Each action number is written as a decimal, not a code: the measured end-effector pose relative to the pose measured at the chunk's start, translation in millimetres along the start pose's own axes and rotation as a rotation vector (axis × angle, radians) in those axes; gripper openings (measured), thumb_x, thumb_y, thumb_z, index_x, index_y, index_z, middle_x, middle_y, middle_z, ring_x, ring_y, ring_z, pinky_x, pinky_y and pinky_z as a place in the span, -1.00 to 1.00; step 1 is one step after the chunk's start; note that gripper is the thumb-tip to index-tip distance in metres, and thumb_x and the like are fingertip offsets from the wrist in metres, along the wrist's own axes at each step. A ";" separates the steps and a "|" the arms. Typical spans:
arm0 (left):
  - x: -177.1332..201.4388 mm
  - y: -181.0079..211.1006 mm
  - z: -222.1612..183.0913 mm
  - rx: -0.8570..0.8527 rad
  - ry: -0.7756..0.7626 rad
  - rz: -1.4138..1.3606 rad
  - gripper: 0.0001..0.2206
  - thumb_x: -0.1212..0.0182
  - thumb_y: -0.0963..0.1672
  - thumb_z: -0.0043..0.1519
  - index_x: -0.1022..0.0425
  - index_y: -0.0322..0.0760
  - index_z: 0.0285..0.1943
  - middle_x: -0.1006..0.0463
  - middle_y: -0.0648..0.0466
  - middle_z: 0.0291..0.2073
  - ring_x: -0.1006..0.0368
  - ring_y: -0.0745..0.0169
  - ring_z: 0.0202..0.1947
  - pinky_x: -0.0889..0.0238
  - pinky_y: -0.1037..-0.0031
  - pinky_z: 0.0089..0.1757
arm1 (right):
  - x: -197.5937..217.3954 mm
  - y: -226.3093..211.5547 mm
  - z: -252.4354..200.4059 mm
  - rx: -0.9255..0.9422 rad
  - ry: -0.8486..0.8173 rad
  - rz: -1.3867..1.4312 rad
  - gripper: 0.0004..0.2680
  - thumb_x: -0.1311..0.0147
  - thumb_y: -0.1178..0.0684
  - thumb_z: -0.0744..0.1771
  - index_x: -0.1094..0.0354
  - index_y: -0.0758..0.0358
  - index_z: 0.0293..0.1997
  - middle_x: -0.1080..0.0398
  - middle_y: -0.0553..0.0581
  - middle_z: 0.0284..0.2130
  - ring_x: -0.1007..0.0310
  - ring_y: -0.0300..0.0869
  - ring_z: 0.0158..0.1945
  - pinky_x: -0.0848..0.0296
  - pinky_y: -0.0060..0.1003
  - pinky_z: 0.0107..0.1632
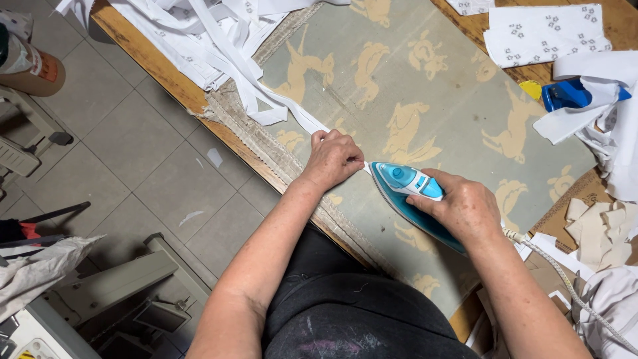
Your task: Ironing a long thin strip of white fabric on a work table
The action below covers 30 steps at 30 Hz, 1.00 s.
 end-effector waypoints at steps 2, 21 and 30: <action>0.5 1.0 0.9 0.014 -0.012 0.015 -0.89 -0.32 -0.03 -0.09 -0.47 0.06 -0.49 -0.42 0.31 -0.52 -0.25 0.41 -0.25 0.15 0.31 0.01 | -1.0 1.4 -0.6 -0.008 -0.017 0.005 -0.63 -0.20 -0.11 0.11 -0.37 -0.03 -0.02 -0.45 0.16 -0.22 -0.38 0.03 -0.04 -0.37 -0.14 -0.09; 29.2 -10.3 7.6 -0.098 -0.054 0.014 -0.82 -0.19 0.01 0.03 -0.47 -0.09 -0.44 -0.38 0.17 -0.49 -0.27 0.32 -0.29 -0.07 0.50 -0.13 | -7.6 -7.3 10.8 0.136 -0.016 -0.084 -0.63 -0.21 -0.13 0.10 -0.38 -0.08 -0.04 -0.47 0.08 -0.27 -0.42 -0.01 -0.11 -0.39 -0.15 -0.12; 29.9 -5.6 17.7 -0.053 -0.141 0.222 -0.83 -0.27 -0.02 -0.03 -0.43 -0.08 -0.56 -0.35 0.22 -0.58 -0.27 0.32 -0.38 -0.07 0.46 -0.22 | -10.3 -15.2 19.3 0.186 -0.035 -0.109 -0.62 -0.20 -0.13 0.11 -0.36 -0.08 -0.02 -0.47 0.08 -0.27 -0.42 -0.01 -0.11 -0.39 -0.14 -0.12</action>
Point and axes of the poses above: each hand's wrist, its own z-axis towards the middle knuckle, its own x-axis out of the back of the hand, y = z × x, the point moved 2 cm from there along z, towards the middle knuckle
